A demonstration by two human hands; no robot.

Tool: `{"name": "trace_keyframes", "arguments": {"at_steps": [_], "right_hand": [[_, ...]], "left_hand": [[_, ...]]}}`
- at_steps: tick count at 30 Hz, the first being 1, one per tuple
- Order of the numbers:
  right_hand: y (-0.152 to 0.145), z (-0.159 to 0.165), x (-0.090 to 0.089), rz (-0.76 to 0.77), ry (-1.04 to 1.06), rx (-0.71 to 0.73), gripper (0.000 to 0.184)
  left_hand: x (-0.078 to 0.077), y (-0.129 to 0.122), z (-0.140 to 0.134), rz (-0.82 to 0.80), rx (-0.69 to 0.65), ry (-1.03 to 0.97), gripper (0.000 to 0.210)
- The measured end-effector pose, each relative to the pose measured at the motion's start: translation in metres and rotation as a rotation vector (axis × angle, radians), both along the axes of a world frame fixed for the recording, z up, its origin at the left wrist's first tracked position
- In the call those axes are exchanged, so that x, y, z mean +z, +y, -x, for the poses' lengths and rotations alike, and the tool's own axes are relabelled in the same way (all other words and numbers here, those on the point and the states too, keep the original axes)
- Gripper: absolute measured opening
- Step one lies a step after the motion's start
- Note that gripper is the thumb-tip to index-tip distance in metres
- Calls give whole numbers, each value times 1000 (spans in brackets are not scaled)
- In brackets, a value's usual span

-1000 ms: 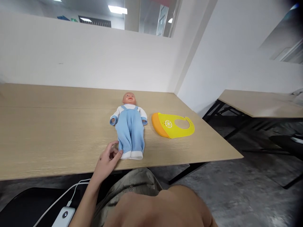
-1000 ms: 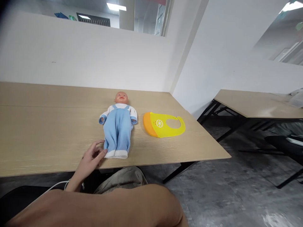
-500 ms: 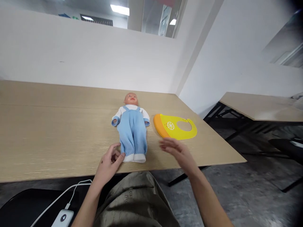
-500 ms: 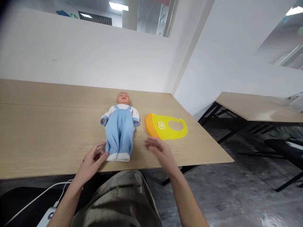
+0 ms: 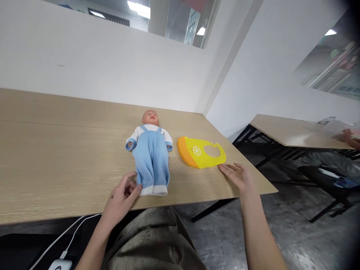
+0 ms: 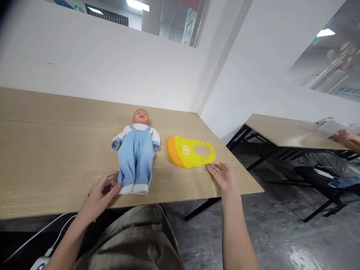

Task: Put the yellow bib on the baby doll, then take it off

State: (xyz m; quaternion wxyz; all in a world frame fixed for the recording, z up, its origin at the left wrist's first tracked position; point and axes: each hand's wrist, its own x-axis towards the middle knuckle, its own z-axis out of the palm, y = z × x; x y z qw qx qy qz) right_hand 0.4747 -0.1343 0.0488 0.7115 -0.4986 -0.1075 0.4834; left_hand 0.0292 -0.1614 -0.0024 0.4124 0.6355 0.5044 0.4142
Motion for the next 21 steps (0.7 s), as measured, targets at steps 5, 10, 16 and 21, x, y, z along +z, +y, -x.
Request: {"name": "trace_keyframes", "arguments": {"at_steps": [5, 10, 16, 21], "right_hand": [[18, 19, -6, 50, 153, 39, 41], [53, 36, -13, 8, 166, -1, 21], [89, 53, 11, -96, 51, 20, 17], [83, 91, 70, -290, -65, 206, 10]], "left_hand": [[-4, 2, 1, -18, 11, -7, 43], [-4, 2, 1, -8, 22, 3, 43], [-7, 2, -1, 3, 61, -78, 44], [-1, 5, -5, -127, 214, -104, 36]]}}
